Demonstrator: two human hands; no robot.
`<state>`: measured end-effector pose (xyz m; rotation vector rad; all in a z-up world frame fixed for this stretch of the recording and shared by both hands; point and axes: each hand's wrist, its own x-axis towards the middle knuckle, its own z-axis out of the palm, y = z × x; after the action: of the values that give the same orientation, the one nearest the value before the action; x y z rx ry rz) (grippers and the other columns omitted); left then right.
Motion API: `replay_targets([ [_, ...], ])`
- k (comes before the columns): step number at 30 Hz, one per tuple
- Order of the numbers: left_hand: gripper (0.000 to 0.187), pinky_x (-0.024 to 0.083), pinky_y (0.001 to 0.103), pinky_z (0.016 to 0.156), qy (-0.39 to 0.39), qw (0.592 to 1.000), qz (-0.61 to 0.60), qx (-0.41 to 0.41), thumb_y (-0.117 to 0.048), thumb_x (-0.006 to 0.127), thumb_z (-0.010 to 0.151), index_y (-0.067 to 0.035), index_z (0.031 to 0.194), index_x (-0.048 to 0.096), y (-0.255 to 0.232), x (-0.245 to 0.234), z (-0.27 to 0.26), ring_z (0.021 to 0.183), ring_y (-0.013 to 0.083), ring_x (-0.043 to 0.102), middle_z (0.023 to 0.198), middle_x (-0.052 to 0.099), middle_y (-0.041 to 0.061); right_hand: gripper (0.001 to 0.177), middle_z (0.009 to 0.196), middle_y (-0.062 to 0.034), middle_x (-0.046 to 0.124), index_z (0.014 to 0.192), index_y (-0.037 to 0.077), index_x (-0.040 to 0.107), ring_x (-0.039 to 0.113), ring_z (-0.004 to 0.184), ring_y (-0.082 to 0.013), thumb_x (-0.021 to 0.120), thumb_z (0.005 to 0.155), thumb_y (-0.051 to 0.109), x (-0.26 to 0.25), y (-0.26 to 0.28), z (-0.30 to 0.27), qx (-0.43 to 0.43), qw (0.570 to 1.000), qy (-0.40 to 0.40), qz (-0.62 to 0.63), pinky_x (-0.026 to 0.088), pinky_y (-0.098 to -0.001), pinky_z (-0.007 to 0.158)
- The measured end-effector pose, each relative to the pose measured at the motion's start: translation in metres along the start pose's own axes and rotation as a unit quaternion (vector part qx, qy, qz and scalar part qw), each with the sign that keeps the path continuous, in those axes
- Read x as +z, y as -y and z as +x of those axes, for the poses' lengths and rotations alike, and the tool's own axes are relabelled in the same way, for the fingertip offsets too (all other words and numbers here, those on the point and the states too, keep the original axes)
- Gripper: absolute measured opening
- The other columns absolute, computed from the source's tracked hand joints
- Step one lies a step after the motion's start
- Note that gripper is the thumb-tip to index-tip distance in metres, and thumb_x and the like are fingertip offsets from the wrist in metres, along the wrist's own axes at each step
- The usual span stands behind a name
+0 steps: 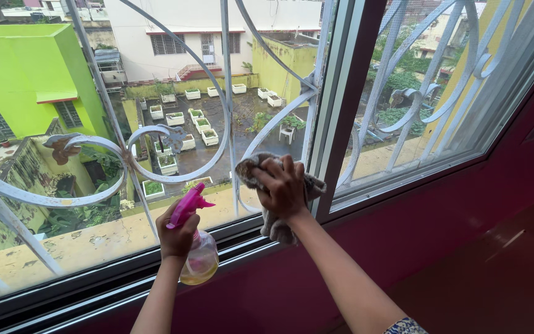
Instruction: The person cleans a glass window by spraying liquid from a bottle and wiping the surface with a cloth.
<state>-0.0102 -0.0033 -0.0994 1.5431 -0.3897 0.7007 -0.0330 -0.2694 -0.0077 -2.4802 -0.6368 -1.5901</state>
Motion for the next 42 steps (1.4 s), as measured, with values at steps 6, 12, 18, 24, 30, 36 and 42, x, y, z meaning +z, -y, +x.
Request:
replay_targets([
  [6,0.036,0.051,0.025,0.065,0.007,1.000,0.002,-0.001,-0.008,0.067,0.075,0.001,0.110,0.072,-0.004,-0.001,-0.001,0.067,0.0096,0.062,0.076,0.068,0.003,0.036,0.107,0.0023,0.057,0.109,0.024,0.078,0.048,0.107,-0.0255,0.071,0.074,0.016,-0.004,0.017,0.032,-0.001,0.999,-0.043,-0.028,0.033,-0.0449,0.088],
  [12,0.030,0.051,0.025,0.064,0.018,1.000,-0.008,0.004,-0.007,0.066,0.077,0.001,0.105,0.072,-0.012,0.000,-0.002,0.067,0.0093,0.061,0.078,0.069,0.002,0.029,0.102,0.0081,0.057,0.103,0.029,0.077,0.047,0.104,-0.0235,0.071,0.077,0.019,0.013,0.026,-0.016,-0.014,0.999,0.026,-0.038,0.031,-0.0455,0.086],
  [18,0.030,0.049,0.025,0.061,0.018,1.000,0.007,-0.020,-0.006,0.065,0.076,0.001,0.104,0.073,-0.013,-0.001,-0.001,0.064,0.0099,0.060,0.072,0.067,0.003,0.031,0.103,0.0098,0.058,0.103,0.031,0.078,0.048,0.106,-0.0211,0.071,0.075,0.018,0.028,0.025,-0.045,-0.016,0.998,0.037,-0.039,0.031,-0.0447,0.085],
  [24,0.032,0.051,0.025,0.064,0.018,1.000,-0.006,-0.006,-0.007,0.066,0.076,0.000,0.106,0.072,-0.015,-0.001,-0.002,0.067,0.0087,0.061,0.076,0.068,0.002,0.046,0.110,0.0071,0.058,0.122,0.031,0.073,0.047,0.111,-0.0235,0.074,0.077,0.025,0.027,0.020,-0.056,-0.014,0.998,0.069,0.005,0.034,-0.0479,0.090],
  [30,0.032,0.049,0.026,0.064,0.020,1.000,-0.015,-0.015,-0.006,0.066,0.076,0.001,0.106,0.072,-0.015,-0.002,-0.001,0.066,0.0096,0.060,0.075,0.067,0.003,0.076,0.149,-0.0096,0.042,0.146,0.028,0.050,0.040,0.136,-0.0361,0.072,0.073,0.030,0.017,0.011,-0.068,-0.027,0.999,0.015,0.019,0.034,-0.0617,0.109],
  [36,0.030,0.051,0.025,0.064,0.017,1.000,0.000,-0.007,-0.006,0.066,0.076,0.000,0.104,0.072,-0.016,-0.002,-0.001,0.067,0.0089,0.064,0.076,0.069,0.003,0.065,0.145,-0.0089,0.043,0.139,0.032,0.056,0.042,0.129,-0.0413,0.075,0.077,0.040,0.028,0.024,-0.074,0.028,0.997,0.046,-0.047,0.038,-0.0592,0.101],
  [42,0.027,0.049,0.027,0.061,0.021,1.000,0.022,0.000,-0.006,0.065,0.076,0.001,0.101,0.073,-0.022,-0.001,-0.001,0.063,0.0110,0.060,0.072,0.067,0.005,0.055,0.136,-0.0046,0.050,0.125,0.029,0.066,0.050,0.112,-0.0360,0.081,0.072,0.033,0.031,0.018,-0.081,0.023,0.996,0.082,-0.038,0.046,-0.0531,0.094],
])
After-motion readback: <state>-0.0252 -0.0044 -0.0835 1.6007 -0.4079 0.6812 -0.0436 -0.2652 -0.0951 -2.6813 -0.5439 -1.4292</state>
